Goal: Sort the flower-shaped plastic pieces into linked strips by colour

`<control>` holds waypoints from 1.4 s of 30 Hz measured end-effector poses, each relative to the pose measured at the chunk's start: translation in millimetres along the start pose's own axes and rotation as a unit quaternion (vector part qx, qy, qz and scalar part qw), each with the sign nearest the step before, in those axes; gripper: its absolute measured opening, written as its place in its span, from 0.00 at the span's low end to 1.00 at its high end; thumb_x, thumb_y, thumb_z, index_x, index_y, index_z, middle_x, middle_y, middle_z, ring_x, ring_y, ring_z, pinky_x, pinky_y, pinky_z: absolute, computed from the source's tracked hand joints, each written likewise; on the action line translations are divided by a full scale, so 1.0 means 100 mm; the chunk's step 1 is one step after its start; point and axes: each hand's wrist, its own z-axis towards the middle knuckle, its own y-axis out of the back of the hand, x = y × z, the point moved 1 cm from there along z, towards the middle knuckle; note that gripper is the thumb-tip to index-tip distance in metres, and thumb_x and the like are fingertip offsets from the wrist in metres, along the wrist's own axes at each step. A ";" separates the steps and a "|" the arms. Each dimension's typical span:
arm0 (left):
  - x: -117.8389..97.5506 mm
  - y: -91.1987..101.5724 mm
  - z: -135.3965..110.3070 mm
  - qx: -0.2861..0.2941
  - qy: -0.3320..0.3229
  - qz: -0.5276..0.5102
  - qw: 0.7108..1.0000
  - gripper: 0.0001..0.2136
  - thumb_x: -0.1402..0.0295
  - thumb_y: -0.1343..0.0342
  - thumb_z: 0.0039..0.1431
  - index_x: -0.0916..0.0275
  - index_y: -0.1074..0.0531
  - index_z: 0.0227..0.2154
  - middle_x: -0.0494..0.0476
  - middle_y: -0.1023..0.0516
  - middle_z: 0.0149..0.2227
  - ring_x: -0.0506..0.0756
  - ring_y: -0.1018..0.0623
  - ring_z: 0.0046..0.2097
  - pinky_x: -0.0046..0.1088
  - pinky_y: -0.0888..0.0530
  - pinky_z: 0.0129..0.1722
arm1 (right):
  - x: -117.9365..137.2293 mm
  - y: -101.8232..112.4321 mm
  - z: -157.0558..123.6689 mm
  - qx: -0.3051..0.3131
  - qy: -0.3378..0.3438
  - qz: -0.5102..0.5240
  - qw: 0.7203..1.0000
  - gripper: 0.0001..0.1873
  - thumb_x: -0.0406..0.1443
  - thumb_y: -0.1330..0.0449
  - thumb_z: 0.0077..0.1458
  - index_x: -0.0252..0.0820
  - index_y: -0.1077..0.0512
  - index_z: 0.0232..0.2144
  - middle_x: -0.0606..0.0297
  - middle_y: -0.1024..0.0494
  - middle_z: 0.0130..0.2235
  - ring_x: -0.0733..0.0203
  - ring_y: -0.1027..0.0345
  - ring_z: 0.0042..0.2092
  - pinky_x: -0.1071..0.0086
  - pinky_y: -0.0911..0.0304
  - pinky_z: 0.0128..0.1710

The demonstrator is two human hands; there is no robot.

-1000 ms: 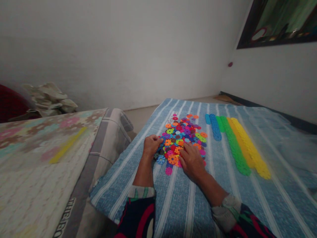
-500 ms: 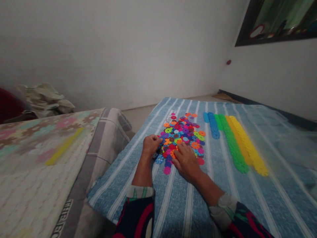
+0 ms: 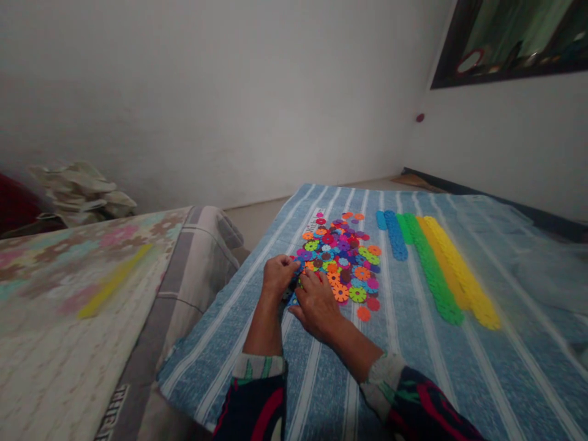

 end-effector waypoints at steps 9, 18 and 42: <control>-0.12 -0.04 -0.07 0.048 0.018 -0.074 0.996 0.11 0.61 0.39 0.38 0.62 0.32 0.16 0.48 0.31 0.15 0.49 0.33 0.20 0.24 0.37 0.21 | -0.40 0.10 0.04 -0.178 -0.113 0.300 0.930 0.05 0.31 0.39 0.53 0.43 0.26 0.26 0.63 0.21 0.35 0.58 0.29 0.43 0.63 0.36 0.48; -0.34 -0.25 -0.27 0.194 0.091 -0.192 0.958 0.15 0.58 0.35 0.40 0.65 0.26 0.25 0.53 0.24 0.18 0.48 0.30 0.19 0.23 0.34 0.21 | -0.83 0.20 0.04 -0.233 -0.283 0.455 0.812 0.11 0.43 0.37 0.48 0.41 0.22 0.28 0.66 0.21 0.29 0.60 0.29 0.32 0.67 0.34 0.36; -0.42 -0.38 -0.29 0.264 0.105 -0.227 0.931 0.22 0.55 0.31 0.39 0.66 0.22 0.34 0.60 0.19 0.28 0.54 0.21 0.29 0.29 0.25 0.29 | -1.34 0.90 0.10 -0.074 -0.311 0.383 0.867 0.11 0.33 0.41 0.47 0.39 0.22 0.34 0.68 0.22 0.24 0.64 0.30 0.21 0.73 0.38 0.22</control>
